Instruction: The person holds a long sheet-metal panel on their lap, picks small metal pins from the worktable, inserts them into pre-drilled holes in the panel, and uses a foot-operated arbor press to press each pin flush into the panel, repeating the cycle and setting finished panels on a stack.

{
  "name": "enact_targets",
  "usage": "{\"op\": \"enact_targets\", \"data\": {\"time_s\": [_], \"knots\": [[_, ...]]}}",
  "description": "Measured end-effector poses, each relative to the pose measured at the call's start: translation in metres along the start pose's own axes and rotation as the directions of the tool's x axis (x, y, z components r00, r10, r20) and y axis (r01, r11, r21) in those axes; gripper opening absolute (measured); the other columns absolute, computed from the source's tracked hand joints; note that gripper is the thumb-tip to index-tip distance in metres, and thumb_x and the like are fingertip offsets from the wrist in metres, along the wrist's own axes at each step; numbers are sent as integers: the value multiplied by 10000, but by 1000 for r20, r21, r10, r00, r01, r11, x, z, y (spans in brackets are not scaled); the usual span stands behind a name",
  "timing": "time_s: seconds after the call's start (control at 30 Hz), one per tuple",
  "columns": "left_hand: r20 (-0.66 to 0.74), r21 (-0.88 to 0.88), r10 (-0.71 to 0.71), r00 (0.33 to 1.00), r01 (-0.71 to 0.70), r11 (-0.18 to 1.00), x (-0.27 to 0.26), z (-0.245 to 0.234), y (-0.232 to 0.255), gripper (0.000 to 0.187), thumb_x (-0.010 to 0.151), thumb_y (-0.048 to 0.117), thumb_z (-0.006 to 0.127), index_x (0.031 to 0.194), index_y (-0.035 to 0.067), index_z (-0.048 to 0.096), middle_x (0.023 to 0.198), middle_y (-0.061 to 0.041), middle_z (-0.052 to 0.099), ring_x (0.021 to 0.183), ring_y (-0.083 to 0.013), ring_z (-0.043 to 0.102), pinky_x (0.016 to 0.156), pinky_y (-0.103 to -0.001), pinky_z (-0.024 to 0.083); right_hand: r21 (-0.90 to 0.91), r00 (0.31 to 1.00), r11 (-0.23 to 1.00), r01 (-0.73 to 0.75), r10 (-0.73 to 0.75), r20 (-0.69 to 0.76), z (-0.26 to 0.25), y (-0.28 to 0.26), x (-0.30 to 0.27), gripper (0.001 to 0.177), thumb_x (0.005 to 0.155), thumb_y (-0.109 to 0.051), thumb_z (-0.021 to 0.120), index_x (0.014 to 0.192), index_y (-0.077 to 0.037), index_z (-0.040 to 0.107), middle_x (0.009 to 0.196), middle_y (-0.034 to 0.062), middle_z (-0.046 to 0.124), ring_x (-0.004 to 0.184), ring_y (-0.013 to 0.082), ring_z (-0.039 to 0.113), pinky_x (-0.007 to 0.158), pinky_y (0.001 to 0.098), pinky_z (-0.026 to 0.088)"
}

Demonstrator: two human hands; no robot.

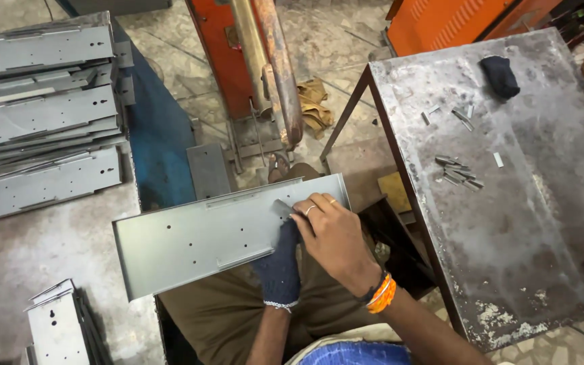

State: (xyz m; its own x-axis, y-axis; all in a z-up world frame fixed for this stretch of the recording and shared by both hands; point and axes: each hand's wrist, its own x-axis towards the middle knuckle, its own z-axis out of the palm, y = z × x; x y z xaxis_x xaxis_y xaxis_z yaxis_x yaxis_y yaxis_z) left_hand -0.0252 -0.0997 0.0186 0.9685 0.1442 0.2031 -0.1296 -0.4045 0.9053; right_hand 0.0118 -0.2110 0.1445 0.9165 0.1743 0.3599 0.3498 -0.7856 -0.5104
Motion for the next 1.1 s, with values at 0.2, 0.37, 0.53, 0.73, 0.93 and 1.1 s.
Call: {"op": "enact_targets", "data": {"time_s": [0.2, 0.37, 0.53, 0.73, 0.93, 1.1], "knots": [[-10, -576, -464, 886, 375, 727, 1, -5, 7, 254, 959, 48, 664, 1191, -53, 690, 1126, -154, 731, 995, -264, 680, 879, -412, 567, -30, 998, 999, -34, 32, -56, 4, -5, -7, 132, 889, -109, 713, 1006, -48, 722, 962, 130, 666, 900, 340, 666, 750, 434, 539], [-51, -339, -215, 975, 186, 922, -14, 0, -25, 308, 997, -19, 575, 1258, 34, 730, 1257, -152, 740, 1151, -280, 700, 1031, -405, 530, -115, 961, 989, -96, 62, -270, -5, 9, -7, 77, 866, -137, 754, 910, -108, 698, 905, 82, 692, 867, 303, 690, 746, 409, 545], [-152, 139, 148, 977, -127, 982, -8, -24, 13, 434, 900, -150, 545, 1257, 32, 710, 1226, -174, 720, 1160, -315, 684, 1024, -426, 511, -132, 883, 922, -365, 298, -364, -26, 25, -1, 307, 841, -244, 823, 975, -26, 654, 819, 119, 652, 746, 320, 666, 646, 435, 507], [-163, 230, 194, 967, -154, 961, -7, -34, 23, 483, 834, -161, 515, 1253, 7, 688, 1228, -200, 718, 1186, -361, 673, 1067, -470, 469, -62, 914, 950, -306, 275, -298, -30, 15, 2, 354, 904, -237, 755, 1179, -24, 691, 802, 133, 721, 690, 324, 711, 618, 423, 534], [-152, 325, 201, 968, -143, 935, -15, -34, 7, 486, 839, -149, 514, 1262, 13, 687, 1265, -187, 712, 1227, -352, 661, 1118, -483, 439, -115, 942, 953, -279, 249, -227, -17, 22, -7, 241, 958, -221, 706, 1136, -65, 749, 780, 175, 739, 655, 354, 717, 599, 436, 549], [-158, 300, 195, 968, -141, 944, -21, -21, -12, 488, 833, -151, 508, 1261, 7, 684, 1286, -193, 705, 1250, -349, 654, 1139, -492, 423, -94, 950, 968, -233, 206, -235, -17, 18, -7, 235, 986, -219, 685, 1131, -44, 744, 843, 180, 751, 677, 341, 728, 606, 422, 559]]}}
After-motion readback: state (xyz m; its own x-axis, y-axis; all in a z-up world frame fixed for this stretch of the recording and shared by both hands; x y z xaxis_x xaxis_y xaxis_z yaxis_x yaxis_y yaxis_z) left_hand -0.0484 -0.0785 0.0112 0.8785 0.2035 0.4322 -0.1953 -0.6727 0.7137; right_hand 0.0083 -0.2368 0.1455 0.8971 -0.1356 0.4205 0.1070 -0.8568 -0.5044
